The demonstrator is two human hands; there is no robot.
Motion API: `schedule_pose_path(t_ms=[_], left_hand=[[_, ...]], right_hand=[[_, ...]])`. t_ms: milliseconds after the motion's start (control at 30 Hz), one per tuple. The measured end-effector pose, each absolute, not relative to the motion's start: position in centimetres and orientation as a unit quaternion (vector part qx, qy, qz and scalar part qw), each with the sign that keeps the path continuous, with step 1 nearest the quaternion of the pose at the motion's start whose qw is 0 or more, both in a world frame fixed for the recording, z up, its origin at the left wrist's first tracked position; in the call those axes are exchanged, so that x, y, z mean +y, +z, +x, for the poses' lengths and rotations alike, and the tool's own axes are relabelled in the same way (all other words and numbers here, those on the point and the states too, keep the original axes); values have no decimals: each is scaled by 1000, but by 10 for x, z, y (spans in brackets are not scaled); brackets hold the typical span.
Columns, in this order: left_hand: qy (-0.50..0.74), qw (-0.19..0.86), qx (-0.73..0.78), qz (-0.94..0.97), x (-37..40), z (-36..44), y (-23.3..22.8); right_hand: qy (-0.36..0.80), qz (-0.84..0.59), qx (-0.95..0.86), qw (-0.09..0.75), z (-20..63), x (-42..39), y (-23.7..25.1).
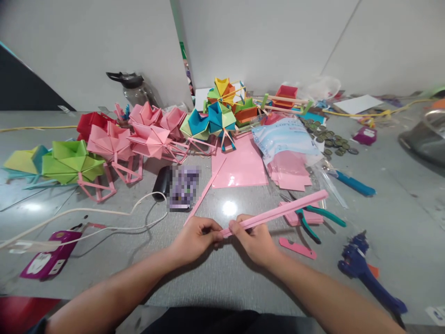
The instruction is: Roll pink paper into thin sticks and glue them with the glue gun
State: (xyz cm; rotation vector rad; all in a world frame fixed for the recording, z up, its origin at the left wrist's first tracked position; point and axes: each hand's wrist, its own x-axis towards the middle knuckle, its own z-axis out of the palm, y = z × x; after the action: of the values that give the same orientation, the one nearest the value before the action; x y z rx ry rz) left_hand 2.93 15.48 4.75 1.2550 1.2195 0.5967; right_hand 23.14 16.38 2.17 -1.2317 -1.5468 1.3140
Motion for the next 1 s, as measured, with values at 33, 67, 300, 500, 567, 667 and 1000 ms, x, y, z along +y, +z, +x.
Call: schedule_pose_path(t_ms=[33, 67, 300, 500, 567, 667, 1000], left_hand=[[261, 611, 520, 537, 154, 30, 46], [266, 617, 514, 533, 154, 30, 45], [286, 586, 526, 545, 155, 31, 42], [285, 638, 495, 516, 154, 30, 41], [289, 625, 498, 527, 154, 29, 40], [289, 583, 518, 555, 156, 29, 40], [271, 580, 532, 555, 156, 26, 43]], right_hand=[[521, -478, -604, 368, 230, 162, 21], [527, -474, -608, 358, 229, 161, 20], [515, -474, -617, 360, 227, 160, 21], [551, -454, -609, 345, 225, 158, 19], [555, -450, -616, 331, 225, 158, 18], [547, -459, -612, 340, 226, 159, 17], [557, -478, -582, 350, 224, 158, 18]])
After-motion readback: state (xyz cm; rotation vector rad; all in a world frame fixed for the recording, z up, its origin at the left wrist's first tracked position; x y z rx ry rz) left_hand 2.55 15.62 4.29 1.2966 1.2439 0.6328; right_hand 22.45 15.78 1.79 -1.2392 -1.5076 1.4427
